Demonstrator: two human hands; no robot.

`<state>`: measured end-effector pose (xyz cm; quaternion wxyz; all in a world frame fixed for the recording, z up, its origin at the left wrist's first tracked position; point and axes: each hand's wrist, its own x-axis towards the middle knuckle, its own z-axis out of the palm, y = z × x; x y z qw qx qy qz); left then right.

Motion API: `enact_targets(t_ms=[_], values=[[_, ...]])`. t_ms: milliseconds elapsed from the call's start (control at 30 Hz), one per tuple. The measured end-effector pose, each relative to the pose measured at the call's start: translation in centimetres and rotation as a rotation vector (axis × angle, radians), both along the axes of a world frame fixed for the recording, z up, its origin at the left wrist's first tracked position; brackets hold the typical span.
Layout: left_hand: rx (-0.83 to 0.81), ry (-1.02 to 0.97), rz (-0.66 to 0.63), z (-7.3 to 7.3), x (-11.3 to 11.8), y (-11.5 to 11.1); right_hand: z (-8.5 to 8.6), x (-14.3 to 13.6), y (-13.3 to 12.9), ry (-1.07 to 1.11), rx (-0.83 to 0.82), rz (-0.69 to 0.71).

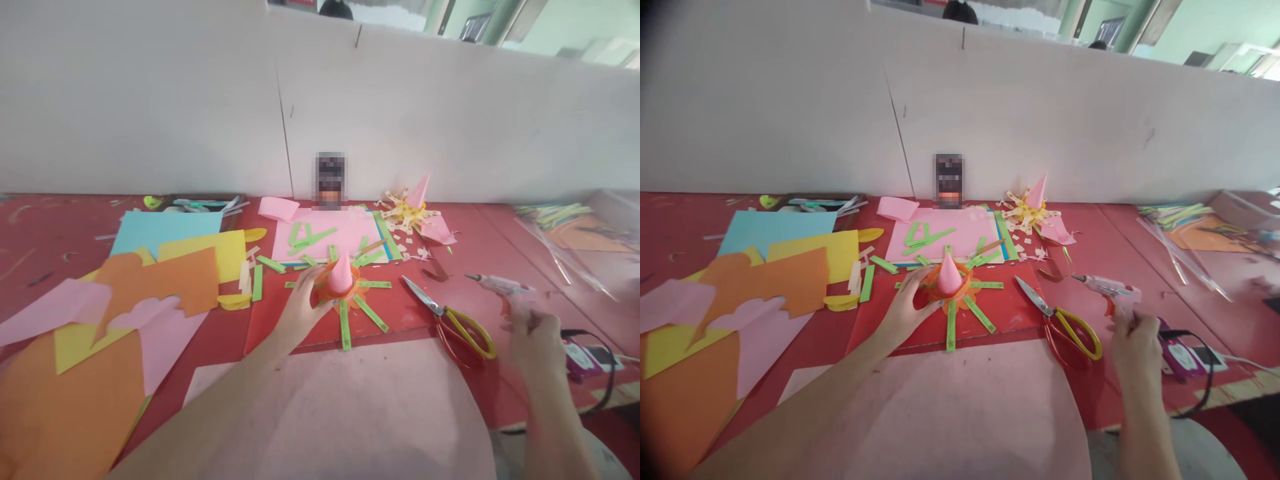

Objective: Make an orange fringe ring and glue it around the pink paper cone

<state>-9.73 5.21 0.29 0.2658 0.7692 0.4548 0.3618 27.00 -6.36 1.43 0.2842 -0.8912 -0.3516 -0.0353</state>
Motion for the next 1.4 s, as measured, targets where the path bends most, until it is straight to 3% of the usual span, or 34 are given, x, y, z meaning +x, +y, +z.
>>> enact_targets(t_ms=[100,200,300,400,600,967,1400], values=[[0.073,-0.002,0.067,0.1,-0.1,-0.2,2.1,-3.4,0.7,0.04,0.014,-0.014],[0.137,0.042,0.1,0.3,-0.2,-0.6,3.2,-7.3,2.3,0.082,0.082,0.123],[0.203,0.138,0.05,0.6,-0.1,-0.9,3.0,-10.7,4.0,0.212,0.086,0.334],[0.268,0.225,-0.039,0.9,0.2,-1.0,1.6,-12.7,5.1,0.236,0.061,0.445],[0.338,0.41,-0.057,1.0,0.8,-0.8,-0.3,-12.7,5.3,0.261,-0.025,0.4],[0.306,0.362,-0.054,0.3,1.1,-0.4,-1.6,-13.2,4.8,0.175,-0.112,0.406],[0.237,0.303,-0.038,0.0,1.2,-0.1,-1.4,-14.7,4.6,0.018,-0.176,0.457]])
